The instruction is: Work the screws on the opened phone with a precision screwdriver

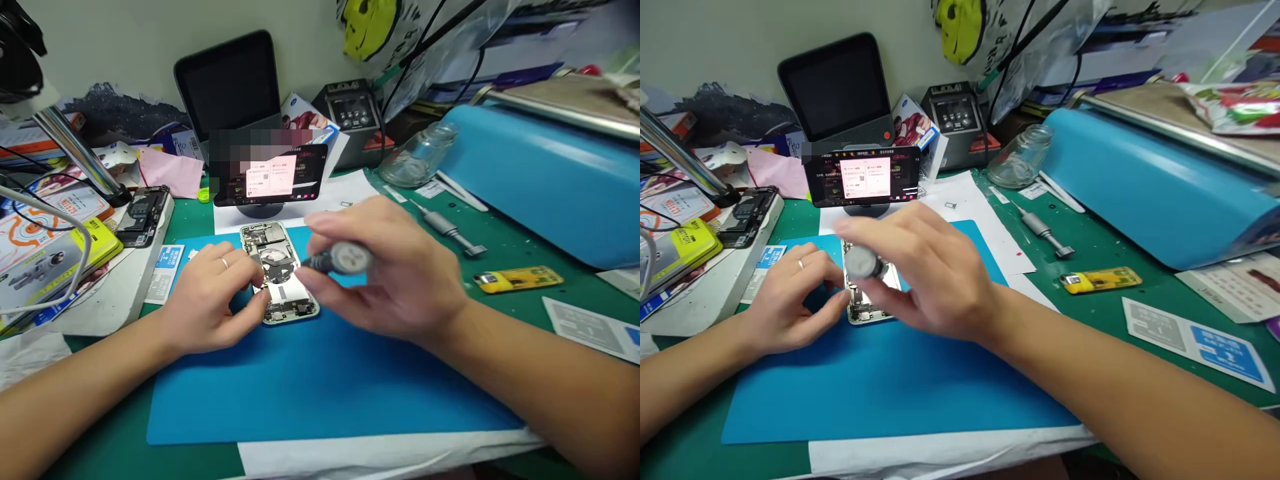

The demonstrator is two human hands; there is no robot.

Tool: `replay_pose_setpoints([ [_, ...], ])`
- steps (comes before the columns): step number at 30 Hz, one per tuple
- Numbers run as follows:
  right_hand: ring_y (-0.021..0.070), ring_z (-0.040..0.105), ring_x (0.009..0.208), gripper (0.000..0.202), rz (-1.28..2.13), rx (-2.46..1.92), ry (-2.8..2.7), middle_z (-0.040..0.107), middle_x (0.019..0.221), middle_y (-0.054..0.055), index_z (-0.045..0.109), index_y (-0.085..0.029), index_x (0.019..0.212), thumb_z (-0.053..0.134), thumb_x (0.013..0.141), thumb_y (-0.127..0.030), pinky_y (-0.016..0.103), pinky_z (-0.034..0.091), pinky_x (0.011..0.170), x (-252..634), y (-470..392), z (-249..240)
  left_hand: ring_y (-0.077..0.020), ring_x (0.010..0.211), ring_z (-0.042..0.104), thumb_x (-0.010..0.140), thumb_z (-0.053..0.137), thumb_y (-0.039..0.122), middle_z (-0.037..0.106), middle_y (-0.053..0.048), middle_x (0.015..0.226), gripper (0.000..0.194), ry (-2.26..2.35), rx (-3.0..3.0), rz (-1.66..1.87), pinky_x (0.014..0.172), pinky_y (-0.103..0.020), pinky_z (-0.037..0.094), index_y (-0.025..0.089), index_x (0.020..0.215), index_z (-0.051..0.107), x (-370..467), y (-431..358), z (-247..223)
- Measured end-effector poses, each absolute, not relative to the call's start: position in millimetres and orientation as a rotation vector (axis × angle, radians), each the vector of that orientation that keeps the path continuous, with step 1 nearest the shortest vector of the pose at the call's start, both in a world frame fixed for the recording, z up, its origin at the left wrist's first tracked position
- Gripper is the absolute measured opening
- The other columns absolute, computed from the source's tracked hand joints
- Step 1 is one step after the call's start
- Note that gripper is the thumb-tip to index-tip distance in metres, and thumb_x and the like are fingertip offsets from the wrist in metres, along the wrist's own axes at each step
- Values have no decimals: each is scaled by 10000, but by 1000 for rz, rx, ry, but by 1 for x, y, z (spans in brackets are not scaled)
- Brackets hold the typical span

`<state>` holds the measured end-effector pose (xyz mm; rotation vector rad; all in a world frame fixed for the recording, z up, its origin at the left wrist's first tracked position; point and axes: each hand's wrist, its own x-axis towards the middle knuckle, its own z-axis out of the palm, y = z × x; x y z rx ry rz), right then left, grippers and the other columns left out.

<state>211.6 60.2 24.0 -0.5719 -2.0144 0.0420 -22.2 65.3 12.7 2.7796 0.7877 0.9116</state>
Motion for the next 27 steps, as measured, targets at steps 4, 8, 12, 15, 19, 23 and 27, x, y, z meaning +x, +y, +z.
replay_pose_setpoints([
  [4, 234, 710, 883, 357, -320, -531, -1944, 763, 1033, 73, 622, -227, 1258, 710, 923, -144, 398, 601, 777, 213, 82, 15, -174, 684, 521, 1002, 561, 256, 616, -3, 726, 190, 856, 2812, 980, 684, -345, 424, 216, 816, 557, -28, 66, 10],
  [8, 233, 702, 882, 124, -324, -610, -1894, 730, 954, 64, 689, -227, 1086, 687, 962, -231, 380, 586, 772, 219, 99, 6, -186, 906, 679, 1043, 651, 405, 690, -59, 1092, 262, 1142, 2749, 980, 821, -373, 593, 165, 1147, 671, -35, 71, 1],
  [12, 254, 703, 928, 203, -294, -720, -1895, 750, 992, 98, 715, -200, 1113, 603, 1023, -343, 403, 577, 811, 223, 116, -6, -236, 1078, 689, 1042, 664, 387, 660, -102, 1303, 328, 1388, 2677, 841, 917, -436, 610, 190, 1304, 648, -36, 75, -5],
  [15, 264, 698, 925, 271, -298, -785, -1901, 756, 1007, 121, 716, -182, 1124, 560, 1042, -388, 411, 573, 809, 226, 124, -13, -247, 1098, 686, 1038, 668, 392, 655, -101, 1317, 338, 1487, 2645, 704, 929, -445, 608, 191, 1310, 648, -34, 76, -5],
  [19, 291, 680, 891, 335, -297, -893, -1893, 730, 932, 120, 706, -184, 1081, 536, 1038, -469, 443, 564, 799, 230, 127, -19, -249, 1112, 681, 1039, 668, 390, 649, -106, 1333, 343, 1595, 2615, 531, 942, -454, 603, 193, 1319, 644, -30, 74, -4],
  [23, 314, 676, 926, 334, -270, -950, -1902, 708, 940, 125, 682, -200, 1030, 499, 1042, -480, 472, 563, 824, 231, 126, -25, -248, 1115, 680, 1041, 665, 390, 648, -107, 1335, 337, 1678, 2597, 395, 948, -454, 601, 196, 1316, 646, -23, 71, -1],
  [27, 330, 682, 1011, 308, -246, -966, -1931, 710, 1023, 149, 662, -201, 1027, 479, 1048, -448, 491, 568, 889, 230, 123, -29, -248, 1116, 680, 1040, 666, 389, 648, -108, 1335, 339, 1759, 2576, 354, 949, -455, 600, 193, 1317, 645, -19, 69, 2],
])
